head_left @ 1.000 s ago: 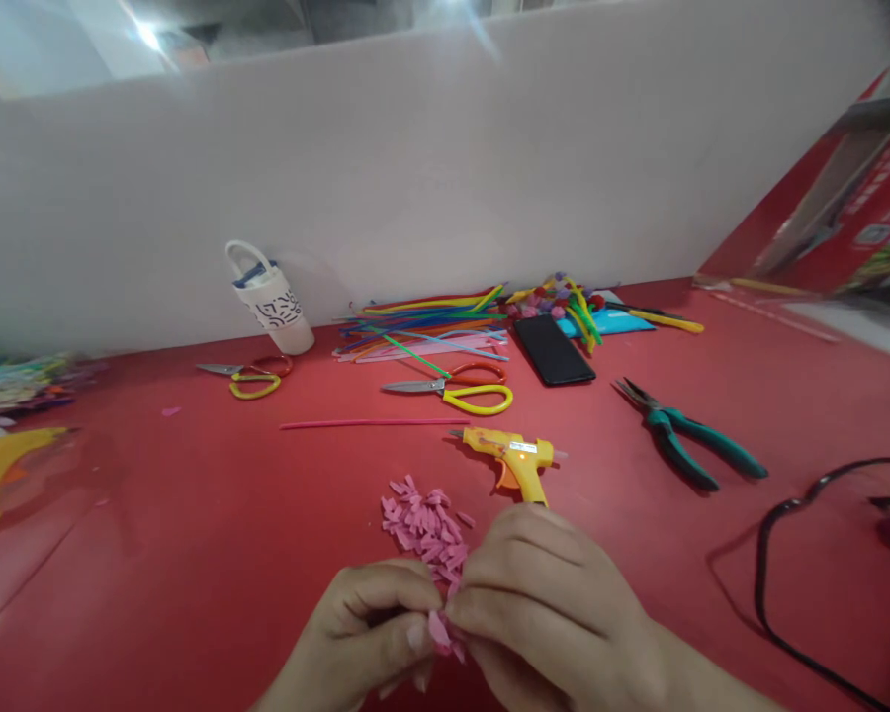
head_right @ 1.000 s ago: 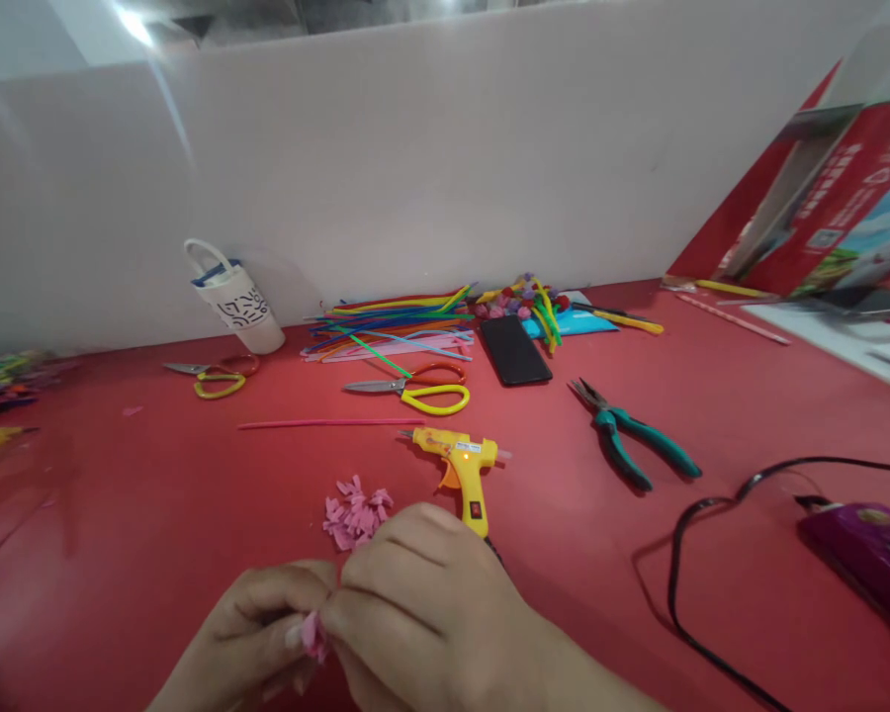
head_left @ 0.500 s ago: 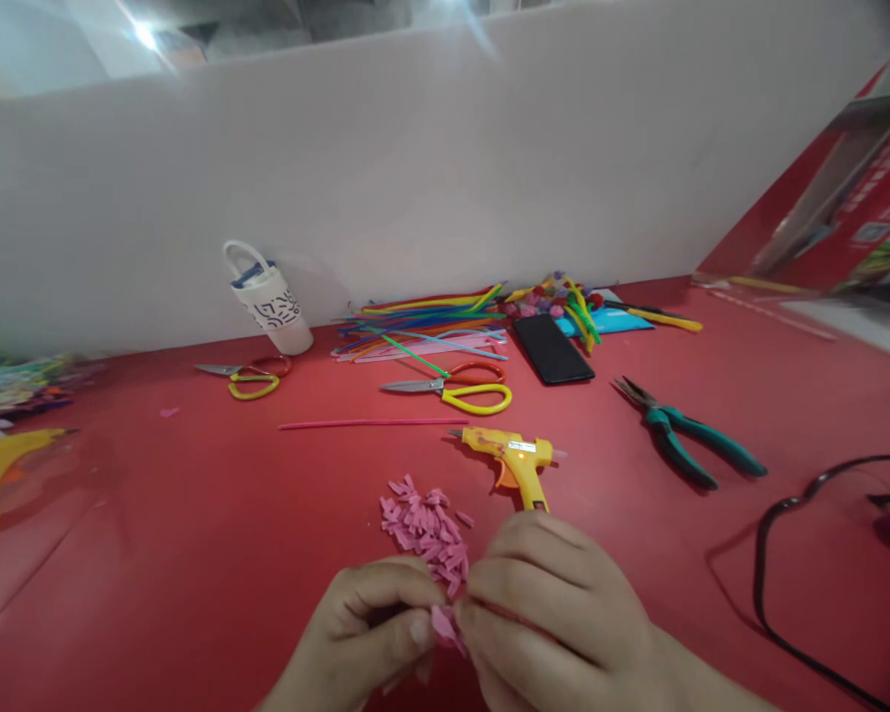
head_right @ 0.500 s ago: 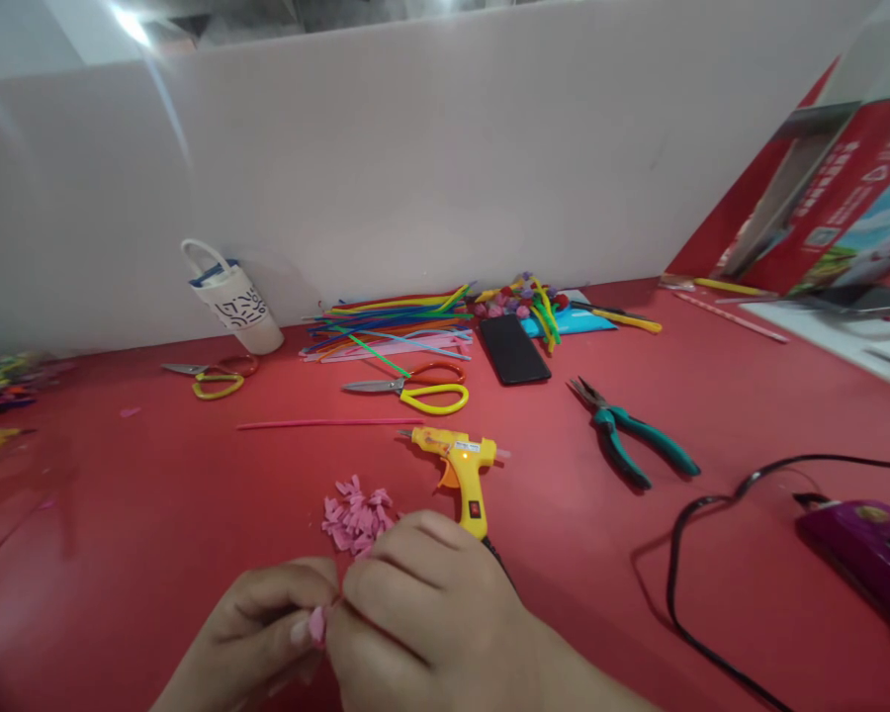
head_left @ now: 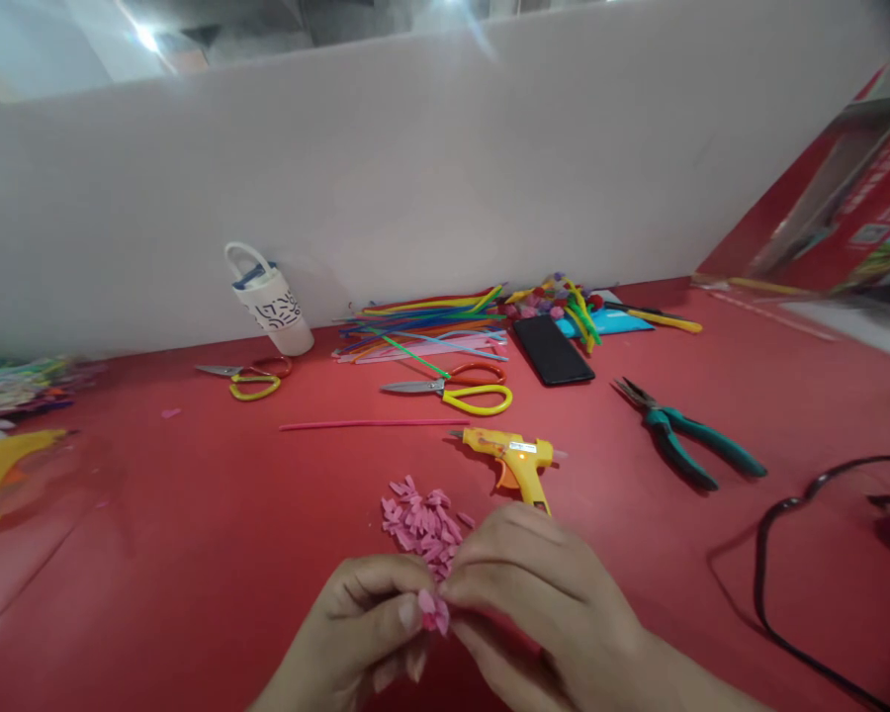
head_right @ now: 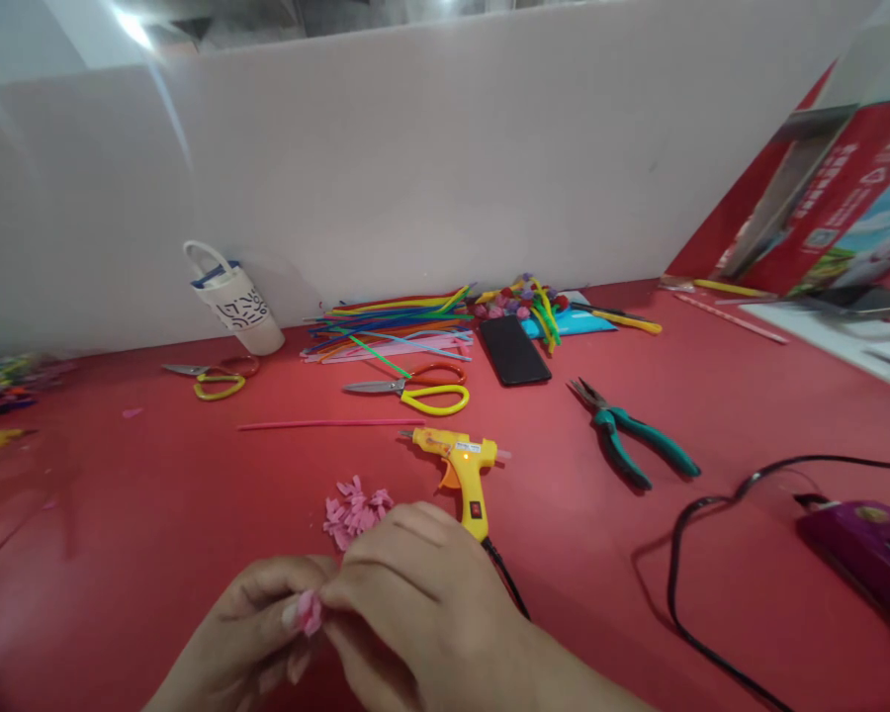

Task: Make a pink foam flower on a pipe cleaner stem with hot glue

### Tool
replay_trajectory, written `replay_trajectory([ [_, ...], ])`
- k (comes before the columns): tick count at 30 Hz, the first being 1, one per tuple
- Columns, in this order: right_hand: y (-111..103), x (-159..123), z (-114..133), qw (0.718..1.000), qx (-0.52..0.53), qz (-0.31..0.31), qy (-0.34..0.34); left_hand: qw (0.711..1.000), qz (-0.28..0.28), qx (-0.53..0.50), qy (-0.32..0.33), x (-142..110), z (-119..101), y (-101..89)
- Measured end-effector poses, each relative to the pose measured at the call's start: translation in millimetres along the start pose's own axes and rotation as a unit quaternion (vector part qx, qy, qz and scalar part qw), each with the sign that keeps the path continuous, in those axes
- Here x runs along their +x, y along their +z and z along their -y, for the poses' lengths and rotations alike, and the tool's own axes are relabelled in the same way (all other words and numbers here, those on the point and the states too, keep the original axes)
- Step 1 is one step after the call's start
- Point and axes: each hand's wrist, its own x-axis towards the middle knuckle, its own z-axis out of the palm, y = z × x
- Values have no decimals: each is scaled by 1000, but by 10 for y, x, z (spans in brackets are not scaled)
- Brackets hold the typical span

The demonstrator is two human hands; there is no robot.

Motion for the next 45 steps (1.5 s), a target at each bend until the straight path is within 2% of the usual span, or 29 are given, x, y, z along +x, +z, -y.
replay_trajectory([
  [4, 50, -40, 13, 999, -15, -30, 7, 1000, 14, 18, -13, 13, 28, -25],
  [9, 63, -60, 30, 998, -28, -46, 19, 999, -2, 32, 28, 3, 36, -18],
  [15, 86, -49, 38, 998, -25, -43, 31, 999, -3, 25, 40, -1, 16, 20],
  [18, 74, -54, 47, 999, -17, -41, 28, 997, -10, 41, 68, -6, 12, 38],
  [20, 57, -59, 56, 998, -8, -48, 36, 988, -34, 87, 124, -28, -4, 56],
  [22, 42, -60, 60, 996, 10, -68, 56, 957, -73, 171, 224, -62, -28, 71],
  [24, 38, -53, 55, 992, 38, -80, 85, 902, -107, 261, 326, -93, -49, 70],
  [26, 45, -36, 38, 987, 74, -66, 124, 848, -128, 328, 396, -107, -60, 41],
  [28, 57, -18, 11, 978, 108, -42, 174, 797, -114, 394, 444, -100, -64, -12],
  [31, 70, -7, -37, 961, 118, -40, 245, 717, -58, 489, 494, -67, -79, -91],
  [33, 67, -11, -65, 957, 115, -34, 265, 681, -50, 522, 512, -48, -95, -113],
  [35, 59, -19, -85, 959, 119, -16, 258, 662, -61, 533, 523, -39, -107, -107],
  [37, 51, -24, -94, 963, 114, -3, 244, 664, -68, 532, 522, -39, -108, -89],
  [39, 48, -27, -96, 968, 96, 0, 231, 690, -75, 520, 498, -41, -92, -75],
  [42, 56, -28, -92, 971, 64, -16, 230, 772, -85, 473, 416, -40, -43, -55],
  [45, 64, -20, -86, 966, 96, -20, 239, 866, -96, 379, 312, -36, 11, -6],
])
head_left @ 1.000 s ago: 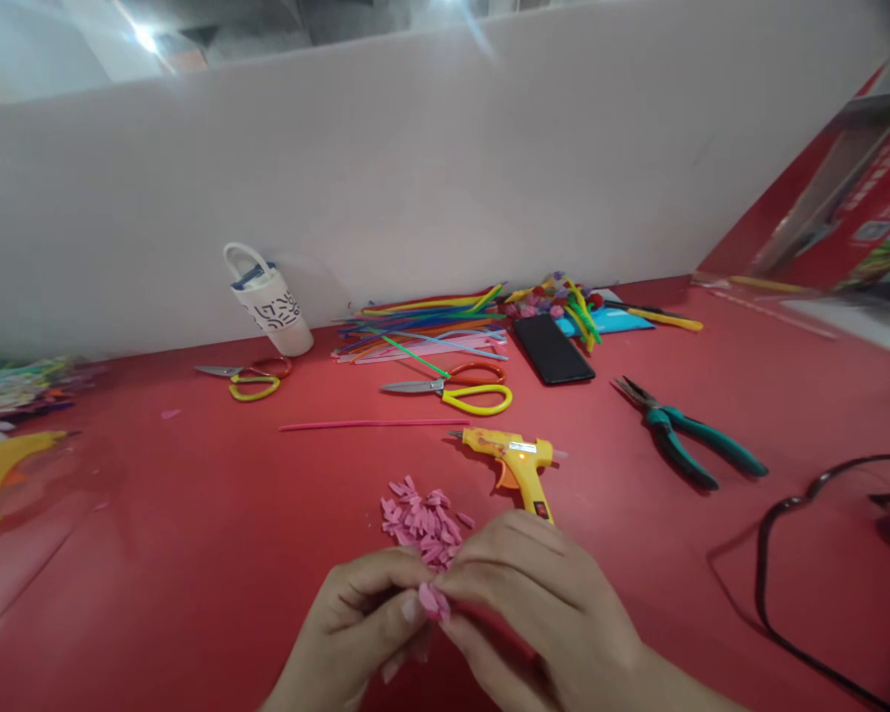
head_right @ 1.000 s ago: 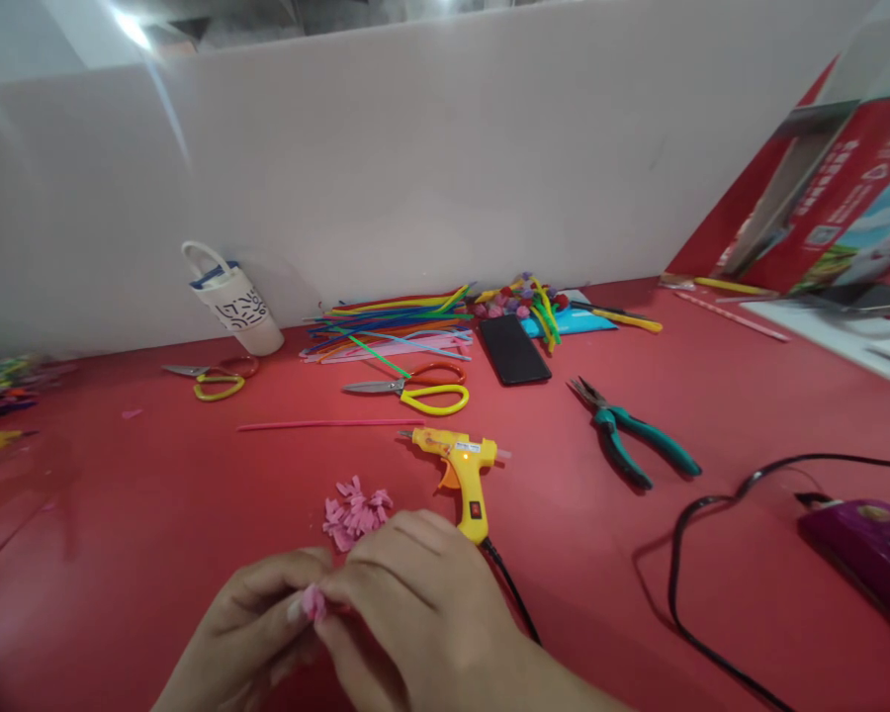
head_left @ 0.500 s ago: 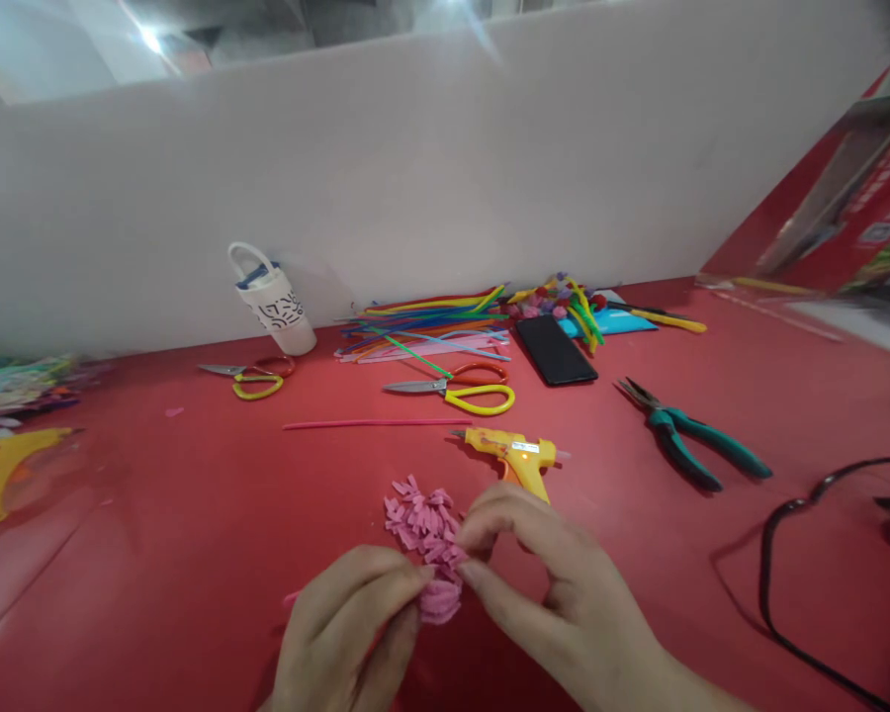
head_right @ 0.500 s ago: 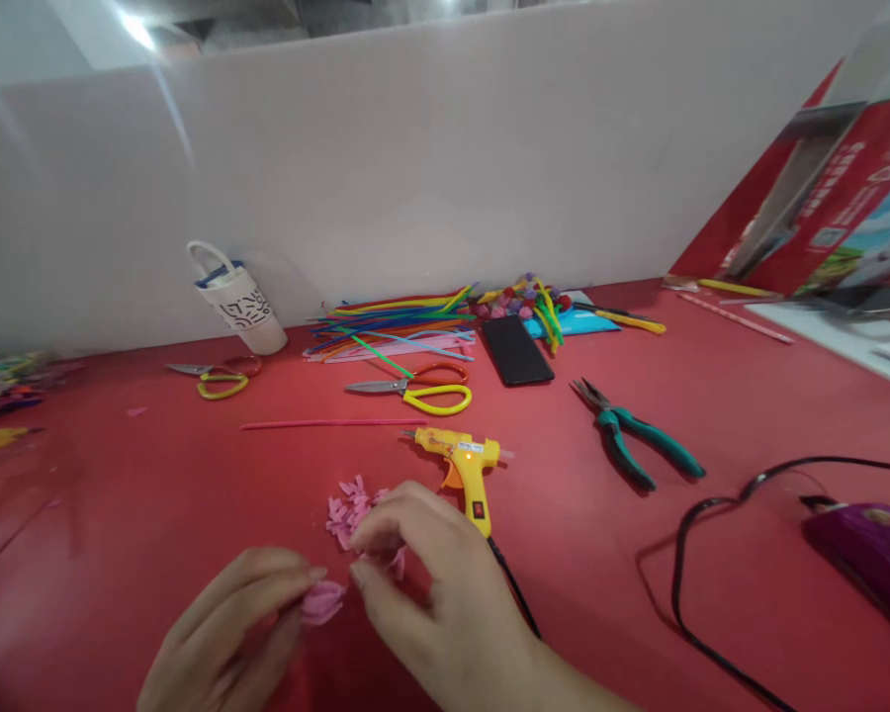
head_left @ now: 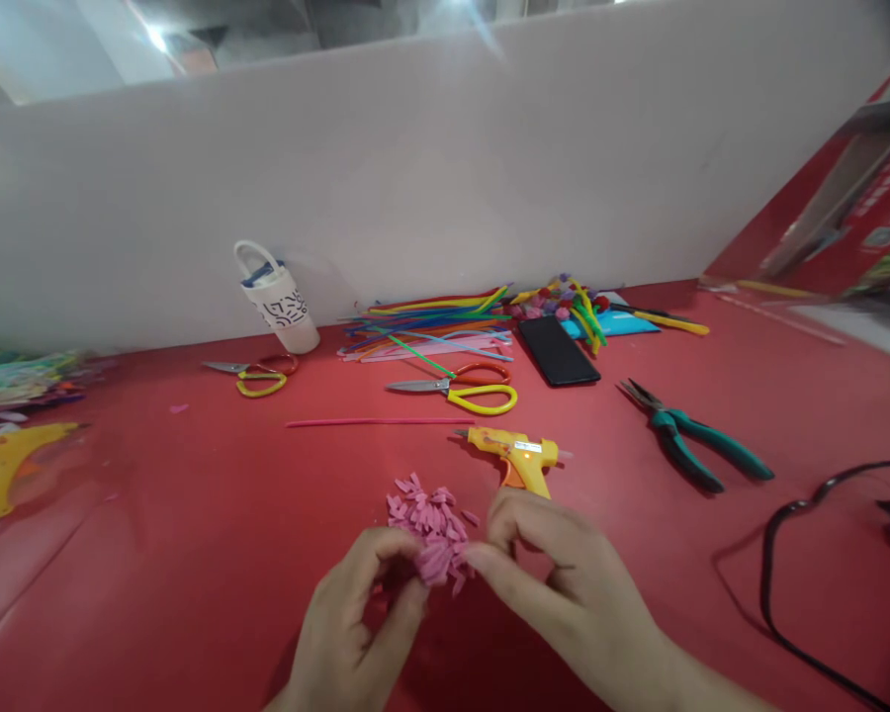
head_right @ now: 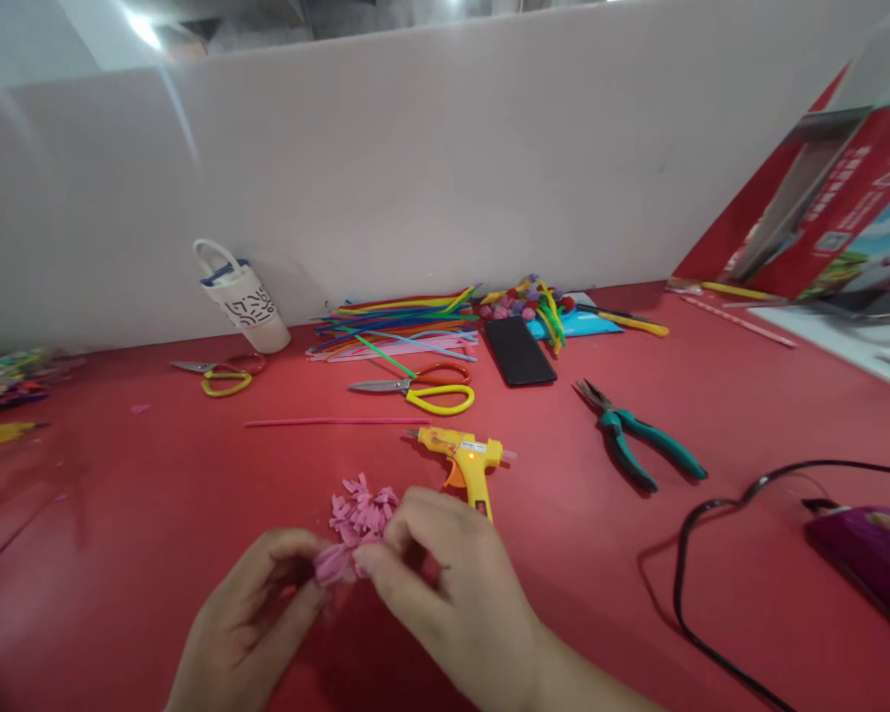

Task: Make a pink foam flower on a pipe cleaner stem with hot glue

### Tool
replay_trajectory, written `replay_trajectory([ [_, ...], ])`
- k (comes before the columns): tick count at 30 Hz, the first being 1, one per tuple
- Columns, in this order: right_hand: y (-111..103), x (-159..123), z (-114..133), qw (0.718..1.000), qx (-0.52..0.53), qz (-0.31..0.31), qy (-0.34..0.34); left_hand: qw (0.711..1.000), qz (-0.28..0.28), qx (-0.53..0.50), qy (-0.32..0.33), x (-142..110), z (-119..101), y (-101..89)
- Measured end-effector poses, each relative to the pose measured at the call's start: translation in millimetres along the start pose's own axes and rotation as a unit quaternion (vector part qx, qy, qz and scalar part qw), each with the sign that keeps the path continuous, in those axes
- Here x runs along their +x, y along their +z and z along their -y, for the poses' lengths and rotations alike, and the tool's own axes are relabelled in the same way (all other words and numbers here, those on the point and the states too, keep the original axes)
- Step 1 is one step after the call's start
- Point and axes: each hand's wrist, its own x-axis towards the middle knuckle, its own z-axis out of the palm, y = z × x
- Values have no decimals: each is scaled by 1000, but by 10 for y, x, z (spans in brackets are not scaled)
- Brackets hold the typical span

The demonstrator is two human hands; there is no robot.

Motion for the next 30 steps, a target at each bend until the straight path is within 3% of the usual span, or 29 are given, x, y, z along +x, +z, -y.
replay_trajectory([
  [4, 12, 6, 13, 998, 49, 23, -44, 989, -10, -102, -109, -8, -54, 91],
  [12, 13, -15, -18, 993, -6, 8, -114, 975, -3, -145, -168, 20, -82, 112],
  [17, -6, 15, -20, 994, -9, 14, -106, 971, 25, -155, -179, 8, -105, 112],
  [23, -13, 30, -19, 998, 34, 39, -34, 974, 34, -145, -171, 0, -102, 109],
  [30, -23, 17, -33, 996, -3, 48, -69, 966, 50, -169, -187, 1, -111, 111],
])
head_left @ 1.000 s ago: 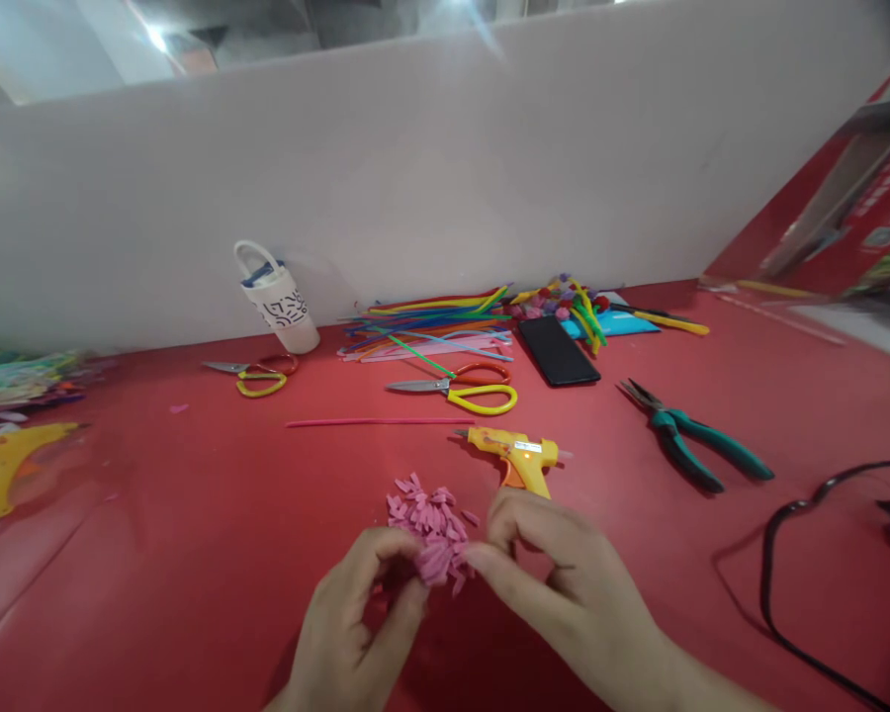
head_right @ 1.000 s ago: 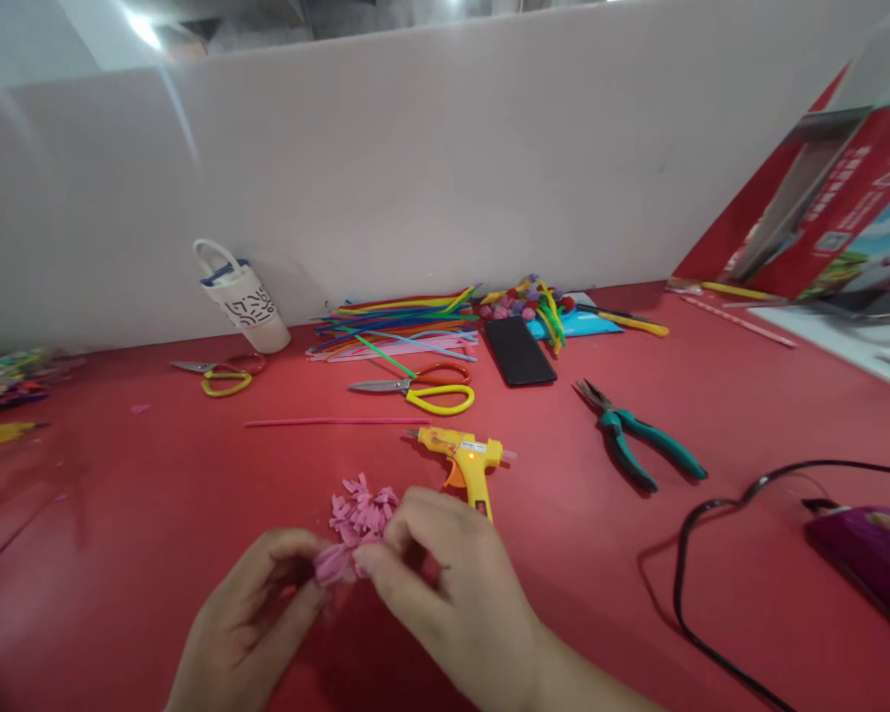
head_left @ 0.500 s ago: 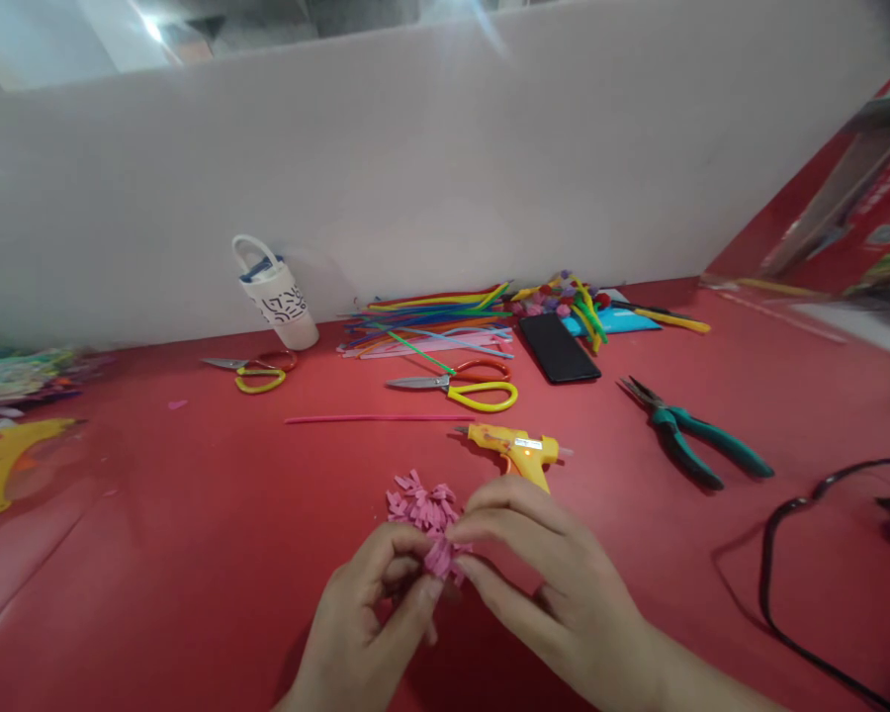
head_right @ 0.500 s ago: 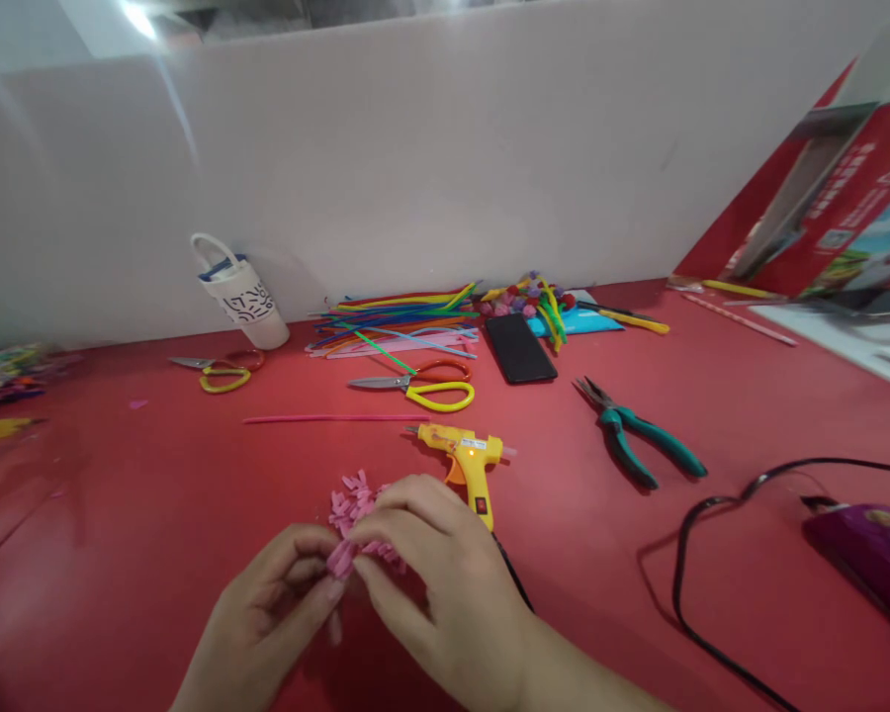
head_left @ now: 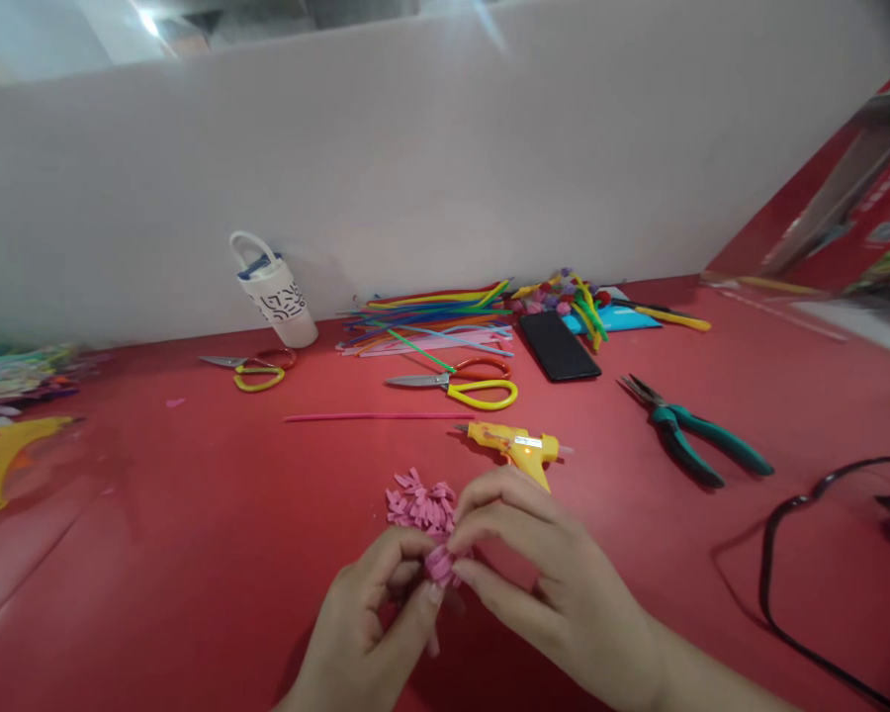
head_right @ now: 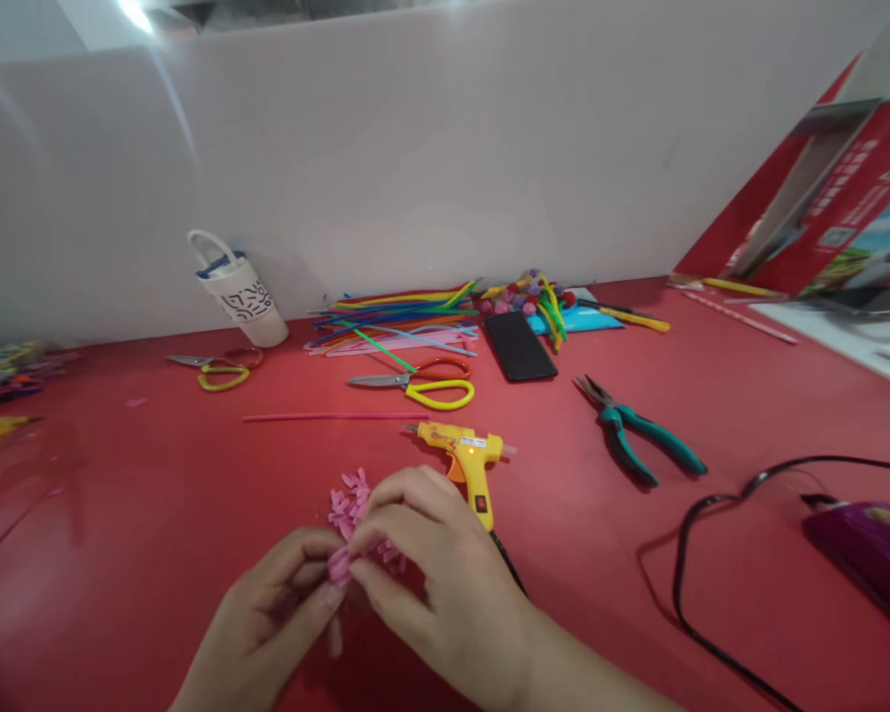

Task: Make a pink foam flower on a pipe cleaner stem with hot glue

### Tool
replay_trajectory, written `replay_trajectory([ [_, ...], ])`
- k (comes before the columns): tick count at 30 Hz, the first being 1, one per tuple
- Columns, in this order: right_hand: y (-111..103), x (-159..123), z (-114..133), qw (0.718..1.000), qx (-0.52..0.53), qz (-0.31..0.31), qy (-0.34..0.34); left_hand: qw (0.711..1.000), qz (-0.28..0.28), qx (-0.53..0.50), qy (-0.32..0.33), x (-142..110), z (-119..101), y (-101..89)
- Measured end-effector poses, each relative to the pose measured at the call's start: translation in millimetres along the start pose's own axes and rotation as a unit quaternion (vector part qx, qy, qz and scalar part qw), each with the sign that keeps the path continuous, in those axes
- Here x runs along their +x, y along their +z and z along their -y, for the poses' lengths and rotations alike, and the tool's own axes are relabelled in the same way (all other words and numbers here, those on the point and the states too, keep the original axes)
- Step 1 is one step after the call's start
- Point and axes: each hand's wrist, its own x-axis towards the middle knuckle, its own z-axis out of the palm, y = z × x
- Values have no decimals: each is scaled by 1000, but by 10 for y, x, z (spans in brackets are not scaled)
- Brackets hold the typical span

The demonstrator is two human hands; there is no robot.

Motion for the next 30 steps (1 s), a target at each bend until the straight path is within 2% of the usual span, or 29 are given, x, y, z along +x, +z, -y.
replay_trajectory([
  [4, 5, -3, 14, 1000, -9, -5, -7, 999, -2, 30, 30, -23, -15, -4],
  [8, 4, 1, 29, 1000, -10, 1, -4, 999, 13, 15, 49, -39, 3, -37],
  [12, -2, 11, 34, 1000, -20, 14, -14, 999, 13, -3, 33, -38, 16, -45],
  [18, 9, 6, 34, 998, -37, 22, -35, 1000, -11, 25, 11, -38, 19, -34],
  [22, 11, -9, 37, 997, -61, 8, -55, 1000, -20, 16, 13, -30, 35, -44],
  [26, 23, -20, 40, 989, -100, -14, -111, 1000, -17, 13, 18, -26, 36, -41],
  [30, 21, -26, 47, 988, -101, -19, -113, 999, -18, 23, 17, -33, 22, -28],
])
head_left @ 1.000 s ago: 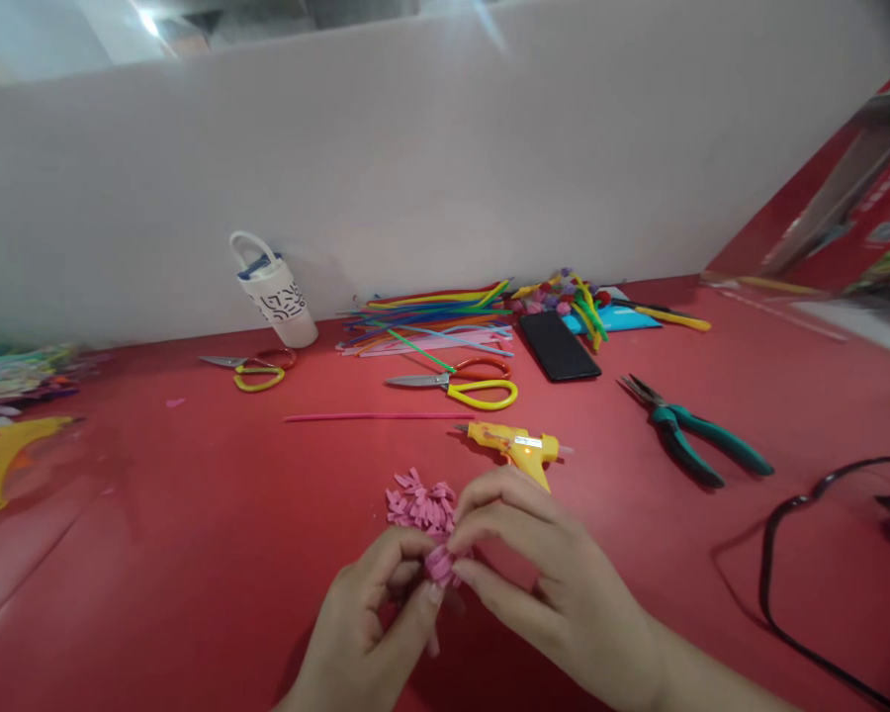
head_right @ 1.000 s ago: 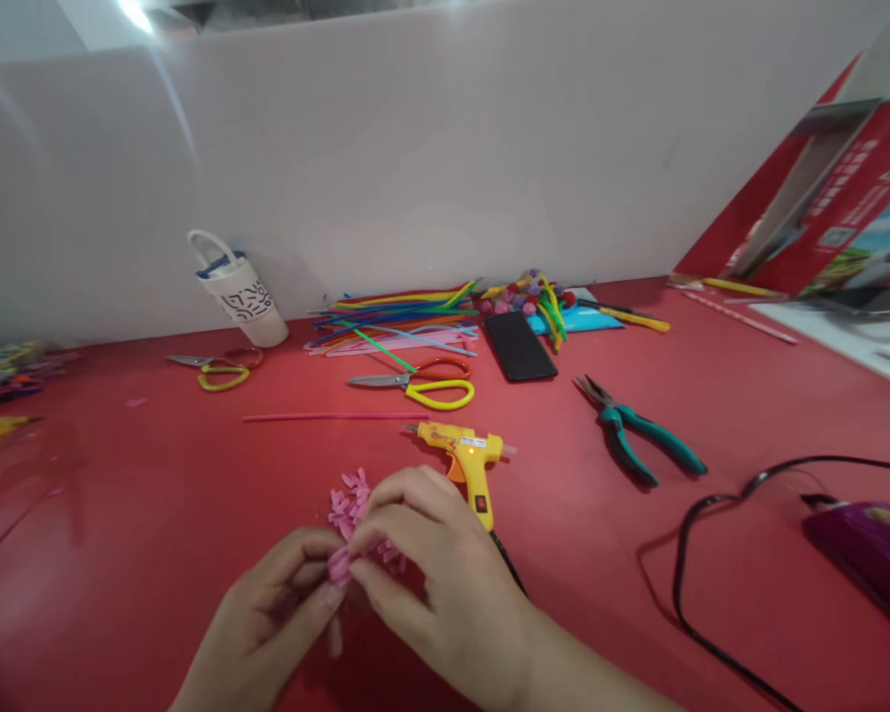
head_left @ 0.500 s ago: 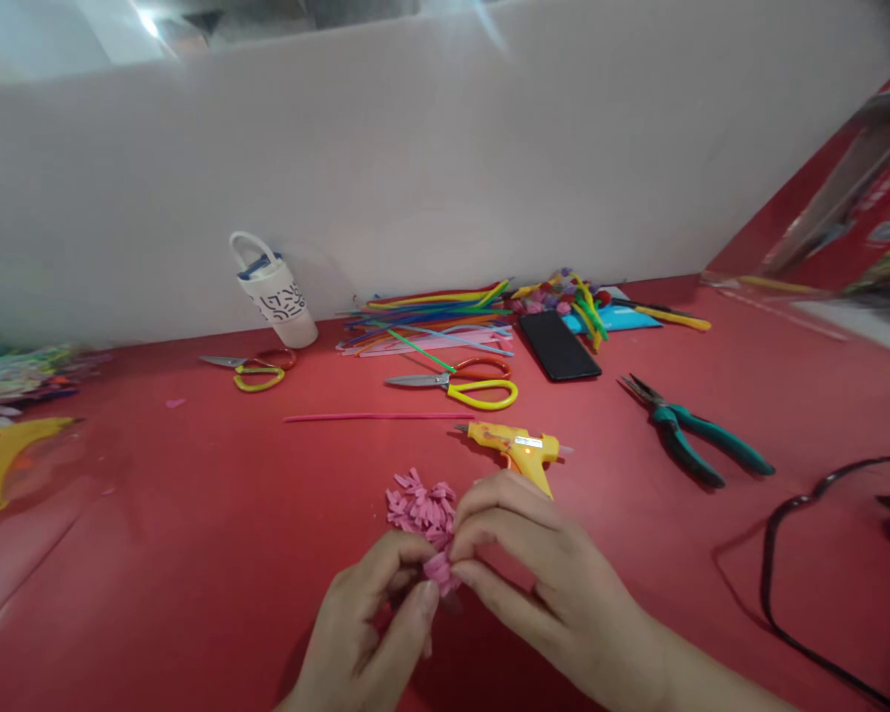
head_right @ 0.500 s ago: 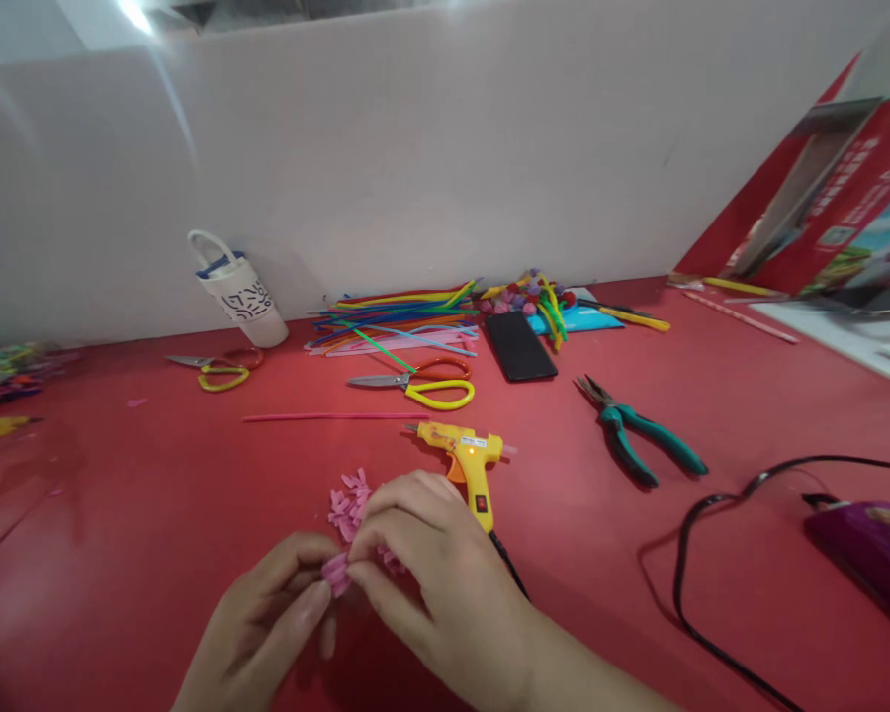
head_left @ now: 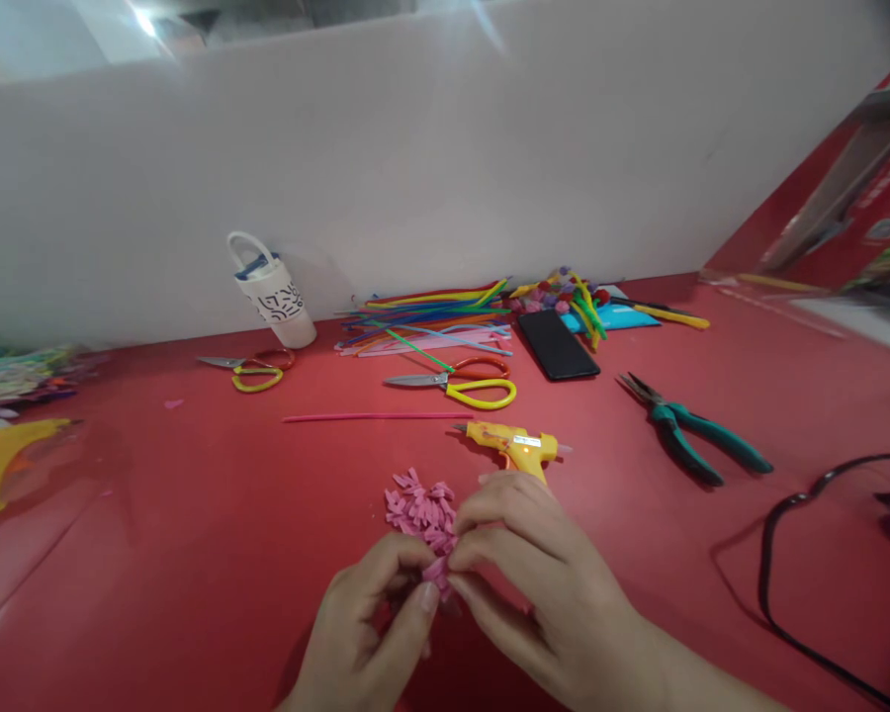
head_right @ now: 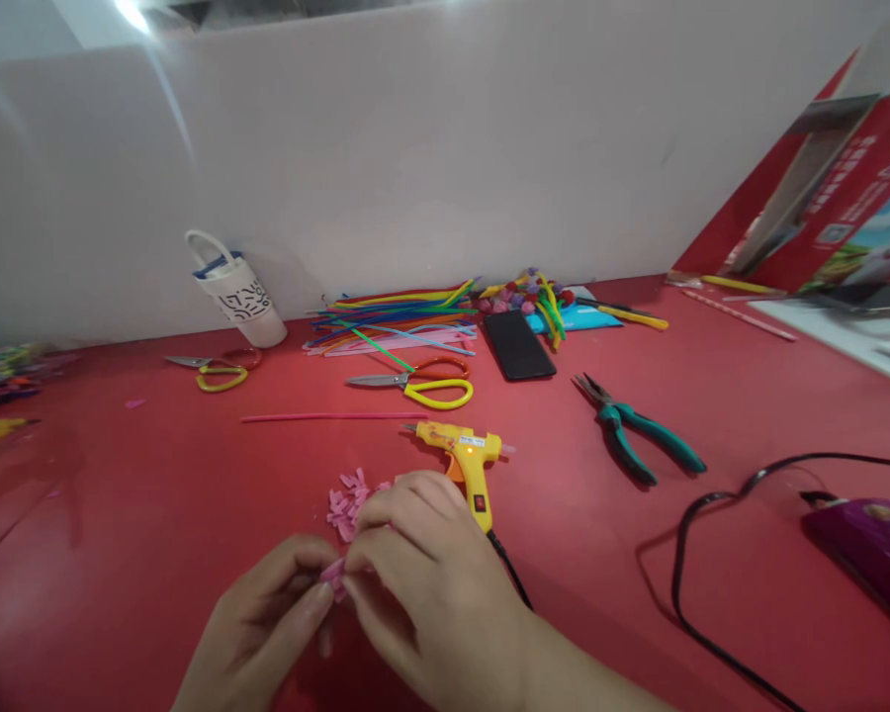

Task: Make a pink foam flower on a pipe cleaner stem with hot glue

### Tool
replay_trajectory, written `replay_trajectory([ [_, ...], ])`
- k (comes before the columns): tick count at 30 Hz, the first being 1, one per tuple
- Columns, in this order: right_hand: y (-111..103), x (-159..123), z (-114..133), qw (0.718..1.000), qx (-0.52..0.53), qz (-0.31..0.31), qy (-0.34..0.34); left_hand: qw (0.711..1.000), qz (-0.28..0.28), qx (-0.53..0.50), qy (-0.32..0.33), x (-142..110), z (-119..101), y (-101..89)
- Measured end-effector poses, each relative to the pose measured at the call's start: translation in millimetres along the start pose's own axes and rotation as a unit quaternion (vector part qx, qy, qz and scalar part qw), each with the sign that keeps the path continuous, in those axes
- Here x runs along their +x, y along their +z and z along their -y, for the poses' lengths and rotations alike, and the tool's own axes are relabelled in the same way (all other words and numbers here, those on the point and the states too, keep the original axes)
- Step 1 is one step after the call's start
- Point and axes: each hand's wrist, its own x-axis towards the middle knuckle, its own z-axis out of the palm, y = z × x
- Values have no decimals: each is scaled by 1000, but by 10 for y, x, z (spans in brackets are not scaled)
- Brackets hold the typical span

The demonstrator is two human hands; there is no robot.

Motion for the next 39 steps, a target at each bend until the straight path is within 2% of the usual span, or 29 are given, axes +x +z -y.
replay_trajectory([
  [4, -35, 20, -2, 995, 59, -14, 74, 1000, -3, -25, -1, 2, -7, -2],
  [8, -36, 37, -21, 986, 98, -18, 132, 993, 27, -104, -57, 36, 8, -30],
  [11, -4, 22, -12, 987, 99, -15, 129, 974, 61, -186, -112, 81, 11, -43],
  [13, 16, 6, 4, 992, 77, -16, 101, 958, 64, -242, -137, 108, -5, -34],
  [16, 34, -10, 24, 999, 22, -16, 45, 937, 59, -306, -160, 132, -43, -2],
  [19, 44, -8, 31, 999, -8, -23, 22, 918, 65, -353, -167, 134, -67, 28],
  [27, 96, -15, 19, 998, -14, -47, 35, 900, 70, -388, -185, 124, -35, 39],
  [34, 95, -14, 29, 998, -35, -55, 20, 899, 68, -390, -187, 131, -16, 29],
  [36, 98, -12, 38, 997, -12, -64, 39, 897, 67, -395, -189, 131, -14, 30],
  [39, 96, 1, 37, 989, 54, -79, 115, 896, 68, -396, -190, 135, -11, 33],
])
